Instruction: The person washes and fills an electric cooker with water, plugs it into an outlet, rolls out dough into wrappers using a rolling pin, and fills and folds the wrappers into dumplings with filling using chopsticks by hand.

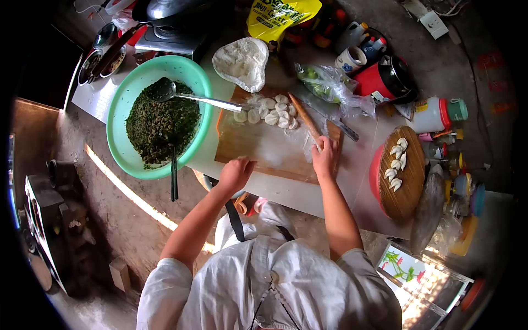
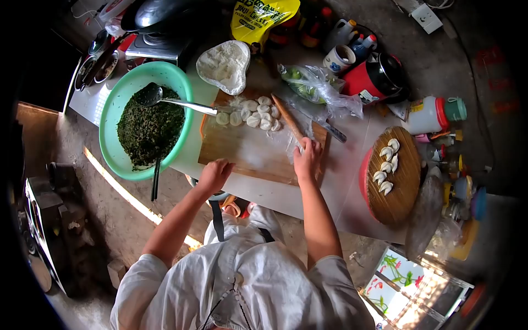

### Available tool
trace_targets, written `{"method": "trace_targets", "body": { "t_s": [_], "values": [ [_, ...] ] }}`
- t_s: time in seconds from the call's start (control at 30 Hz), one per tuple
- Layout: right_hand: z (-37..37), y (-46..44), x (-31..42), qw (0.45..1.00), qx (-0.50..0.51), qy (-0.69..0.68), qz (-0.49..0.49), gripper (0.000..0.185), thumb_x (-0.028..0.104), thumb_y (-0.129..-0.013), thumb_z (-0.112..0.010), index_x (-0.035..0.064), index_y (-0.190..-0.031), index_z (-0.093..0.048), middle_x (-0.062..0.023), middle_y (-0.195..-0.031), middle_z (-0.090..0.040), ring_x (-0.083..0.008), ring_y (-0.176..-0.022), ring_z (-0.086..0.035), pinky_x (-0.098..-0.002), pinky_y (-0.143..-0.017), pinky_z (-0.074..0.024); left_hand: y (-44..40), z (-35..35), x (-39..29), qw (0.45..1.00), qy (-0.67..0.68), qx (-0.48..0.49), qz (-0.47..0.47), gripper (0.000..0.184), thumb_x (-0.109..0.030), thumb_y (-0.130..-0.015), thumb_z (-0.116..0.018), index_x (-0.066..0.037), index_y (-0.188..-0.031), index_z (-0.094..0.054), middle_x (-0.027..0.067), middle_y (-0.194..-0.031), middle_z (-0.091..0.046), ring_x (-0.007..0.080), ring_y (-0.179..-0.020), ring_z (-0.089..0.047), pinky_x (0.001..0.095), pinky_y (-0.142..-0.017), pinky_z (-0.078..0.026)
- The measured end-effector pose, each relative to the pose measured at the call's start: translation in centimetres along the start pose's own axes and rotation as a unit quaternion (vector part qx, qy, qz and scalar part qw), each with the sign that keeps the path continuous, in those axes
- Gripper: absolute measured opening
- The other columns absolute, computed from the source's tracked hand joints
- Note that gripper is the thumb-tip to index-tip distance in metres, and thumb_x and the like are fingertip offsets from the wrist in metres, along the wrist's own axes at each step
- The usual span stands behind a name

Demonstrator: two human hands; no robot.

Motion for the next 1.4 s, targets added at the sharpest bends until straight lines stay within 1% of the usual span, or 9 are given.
{"method": "trace_targets", "body": {
  "t_s": [0.07,0.17,0.37,0.5,0.7,0.87,1.03,1.27,1.4],
  "values": [
    [0.5,-0.2,0.1,1.0,-0.001,0.021,-0.002,0.039,0.019,-0.07,-0.067,0.0097,-0.106,-0.053,-0.012,-0.102,-0.053,-0.0309,-0.1,-0.046,-0.0408,-0.09,-0.0357,-2.1,-1.2,0.6,0.998,0.063,-0.017,0.012,0.018,-0.014,-0.08,-0.057,-0.003,-0.093,-0.049,0.0161,-0.078,-0.055,0.0359,-0.075,-0.056,0.0414,-0.063,-0.044],
    [0.0,-0.9,-0.6,0.998,0.01,0.053,0.011,0.04,0.02,-0.071,-0.066,0.0087,-0.107,-0.053,-0.0129,-0.1,-0.053,-0.0314,-0.099,-0.047,-0.0407,-0.088,-0.0373,-5.3,-1.2,-1.6,0.996,-0.056,-0.068,-0.003,0.027,-0.015,-0.081,-0.054,-0.008,-0.107,-0.05,0.0147,-0.099,-0.05,0.0331,-0.086,-0.054,0.0403,-0.071,-0.047],
    [-0.9,-1.0,-3.8,0.997,0.044,-0.03,0.05,0.035,0.016,-0.076,-0.064,0.0047,-0.106,-0.05,-0.0153,-0.097,-0.053,-0.033,-0.094,-0.05,-0.0394,-0.082,-0.0411,-12.7,-1.7,-3.6,0.957,-0.228,-0.171,-0.047,0.027,-0.011,-0.075,-0.056,-0.011,-0.102,-0.056,0.0095,-0.107,-0.047,0.0286,-0.099,-0.049,0.0389,-0.075,-0.047],
    [2.9,1.0,-4.9,0.979,0.087,-0.184,0.002,0.033,0.012,-0.08,-0.061,0.0014,-0.107,-0.047,-0.015,-0.096,-0.05,-0.0296,-0.09,-0.051,-0.0364,-0.078,-0.042,-13.0,-2.0,-4.6,0.956,-0.235,-0.152,-0.09,0.019,-0.012,-0.073,-0.06,-0.008,-0.091,-0.055,0.0097,-0.107,-0.049,0.0302,-0.097,-0.048,0.0396,-0.078,-0.043],
    [5.5,3.9,-9.1,0.967,0.074,-0.237,-0.057,0.03,0.01,-0.081,-0.06,-0.0008,-0.106,-0.046,-0.0154,-0.097,-0.049,-0.0288,-0.084,-0.05,-0.0376,-0.073,-0.0424,-10.6,-4.9,-8.5,0.976,-0.136,-0.146,-0.092,0.012,-0.008,-0.071,-0.057,-0.01,-0.079,-0.049,0.0053,-0.073,-0.054,0.0255,-0.074,-0.055,0.0381,-0.068,-0.042],
    [6.7,3.9,-9.9,0.956,0.079,-0.266,-0.097,0.03,0.009,-0.08,-0.061,-0.0011,-0.104,-0.047,-0.0123,-0.095,-0.049,-0.0241,-0.084,-0.05,-0.0354,-0.073,-0.0427,-12.2,-11.8,-10.6,0.956,-0.189,-0.123,-0.189,0.022,-0.005,-0.071,-0.06,-0.005,-0.093,-0.057,0.01,-0.092,-0.055,0.0283,-0.09,-0.051,0.0404,-0.074,-0.043],
    [7.0,4.4,-10.5,0.952,0.087,-0.275,-0.103,0.027,0.006,-0.079,-0.06,-0.0011,-0.103,-0.048,-0.0119,-0.094,-0.049,-0.023,-0.083,-0.049,-0.034,-0.072,-0.043,-8.0,-16.1,-10.9,0.958,-0.114,0.01,-0.263,0.046,-0.016,-0.078,-0.061,-0.002,-0.12,-0.048,0.015,-0.129,-0.04,0.0315,-0.122,-0.037,0.0398,-0.096,-0.037],
    [6.0,5.1,-10.2,0.941,0.105,-0.307,-0.096,0.028,0.006,-0.079,-0.061,-0.0014,-0.102,-0.047,-0.0134,-0.091,-0.05,-0.0255,-0.081,-0.05,-0.0352,-0.069,-0.0431,-8.1,-17.5,-10.5,0.936,-0.275,0.086,-0.201,0.07,-0.038,-0.085,-0.049,-0.001,-0.137,-0.021,0.0138,-0.145,-0.019,0.0289,-0.134,-0.018,0.0395,-0.108,-0.019],
    [6.3,4.9,-9.7,0.941,0.099,-0.315,-0.08,0.027,0.006,-0.079,-0.06,-0.0012,-0.102,-0.047,-0.0139,-0.091,-0.05,-0.0268,-0.081,-0.05,-0.0354,-0.068,-0.0432,-8.1,-17.2,-10.6,0.944,-0.25,0.074,-0.204,0.069,-0.036,-0.085,-0.051,-0.003,-0.138,-0.021,0.0141,-0.144,-0.02,0.0299,-0.134,-0.02,0.0423,-0.106,-0.022]
  ]
}}
Point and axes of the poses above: each hand's wrist, its own y-axis away from the middle knuckle, its own z-axis out of the back of the hand, x = y × z, the point moved 8 cm from there along -y, towards the middle knuckle
